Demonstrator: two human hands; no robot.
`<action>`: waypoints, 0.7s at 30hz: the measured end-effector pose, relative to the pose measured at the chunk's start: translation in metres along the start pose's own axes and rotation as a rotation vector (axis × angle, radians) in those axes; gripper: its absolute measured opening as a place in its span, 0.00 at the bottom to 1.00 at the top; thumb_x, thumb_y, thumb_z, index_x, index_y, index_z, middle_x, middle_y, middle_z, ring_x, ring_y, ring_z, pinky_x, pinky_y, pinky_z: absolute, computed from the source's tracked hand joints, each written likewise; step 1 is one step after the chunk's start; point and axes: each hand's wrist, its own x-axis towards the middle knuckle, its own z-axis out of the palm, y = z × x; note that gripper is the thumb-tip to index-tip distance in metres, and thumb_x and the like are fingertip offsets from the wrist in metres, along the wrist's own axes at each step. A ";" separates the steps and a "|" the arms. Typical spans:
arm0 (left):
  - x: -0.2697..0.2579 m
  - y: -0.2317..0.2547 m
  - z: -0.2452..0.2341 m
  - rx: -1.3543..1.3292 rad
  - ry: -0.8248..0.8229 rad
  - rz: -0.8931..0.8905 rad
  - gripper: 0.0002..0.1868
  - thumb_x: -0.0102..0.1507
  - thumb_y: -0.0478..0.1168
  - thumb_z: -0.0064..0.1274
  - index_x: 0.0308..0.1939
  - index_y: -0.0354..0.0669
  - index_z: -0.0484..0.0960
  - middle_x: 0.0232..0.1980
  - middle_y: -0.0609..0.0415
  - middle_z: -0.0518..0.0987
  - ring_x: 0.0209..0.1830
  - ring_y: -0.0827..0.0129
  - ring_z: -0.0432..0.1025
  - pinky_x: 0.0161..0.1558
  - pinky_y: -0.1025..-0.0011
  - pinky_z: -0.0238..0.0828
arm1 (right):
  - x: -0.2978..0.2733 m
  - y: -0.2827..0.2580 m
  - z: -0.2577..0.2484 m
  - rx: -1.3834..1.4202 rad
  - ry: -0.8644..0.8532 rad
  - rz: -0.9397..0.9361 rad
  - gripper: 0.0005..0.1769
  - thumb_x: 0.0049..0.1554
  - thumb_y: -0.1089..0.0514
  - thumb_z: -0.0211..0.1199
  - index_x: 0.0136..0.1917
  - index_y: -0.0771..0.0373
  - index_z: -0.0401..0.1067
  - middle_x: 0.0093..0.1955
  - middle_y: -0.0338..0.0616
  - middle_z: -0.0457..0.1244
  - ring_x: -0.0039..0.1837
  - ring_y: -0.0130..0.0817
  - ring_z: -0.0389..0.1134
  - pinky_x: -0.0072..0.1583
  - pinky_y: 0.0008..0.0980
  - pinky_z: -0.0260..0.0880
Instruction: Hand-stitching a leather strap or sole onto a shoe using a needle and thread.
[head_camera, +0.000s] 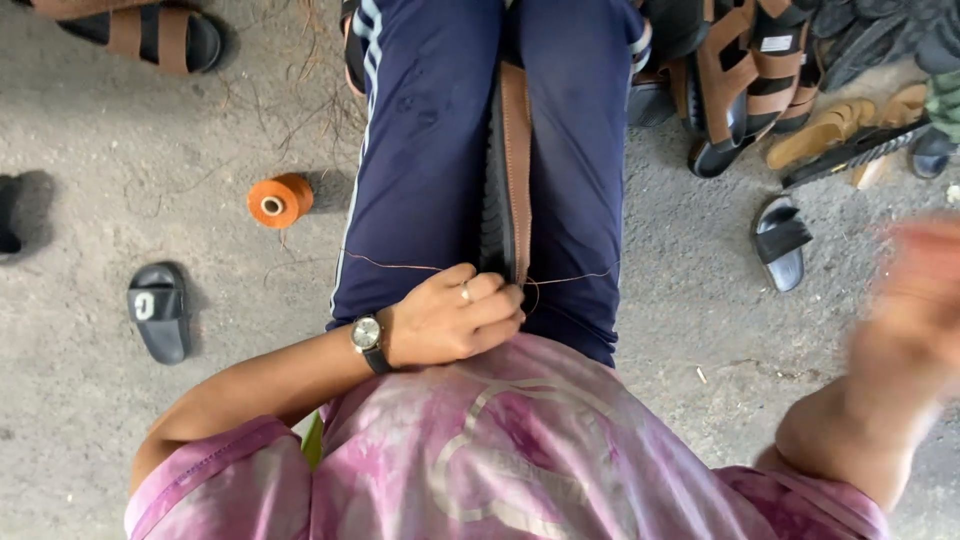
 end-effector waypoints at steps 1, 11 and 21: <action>-0.001 0.002 0.003 0.001 0.003 0.011 0.06 0.71 0.37 0.49 0.40 0.44 0.79 0.50 0.52 0.76 0.43 0.64 0.69 0.35 0.70 0.62 | 0.014 -0.025 0.014 -0.006 0.010 0.002 0.12 0.87 0.77 0.45 0.65 0.87 0.70 0.64 0.69 0.63 0.65 0.60 0.63 0.72 0.50 0.62; 0.038 0.007 -0.027 -0.345 -0.241 -0.256 0.08 0.67 0.38 0.49 0.32 0.47 0.77 0.51 0.58 0.76 0.55 0.58 0.64 0.43 0.61 0.58 | -0.007 -0.100 0.086 0.876 -0.781 -0.015 0.05 0.60 0.61 0.62 0.51 0.59 0.75 0.40 0.34 0.64 0.30 0.19 0.58 0.36 0.23 0.58; 0.044 0.006 -0.043 -0.601 -0.074 -0.649 0.39 0.65 0.44 0.58 0.73 0.35 0.56 0.73 0.35 0.58 0.76 0.48 0.56 0.68 0.61 0.69 | 0.019 -0.115 0.060 1.302 -0.883 -0.220 0.16 0.57 0.60 0.67 0.58 0.63 0.70 0.51 0.46 0.71 0.41 0.36 0.74 0.39 0.29 0.75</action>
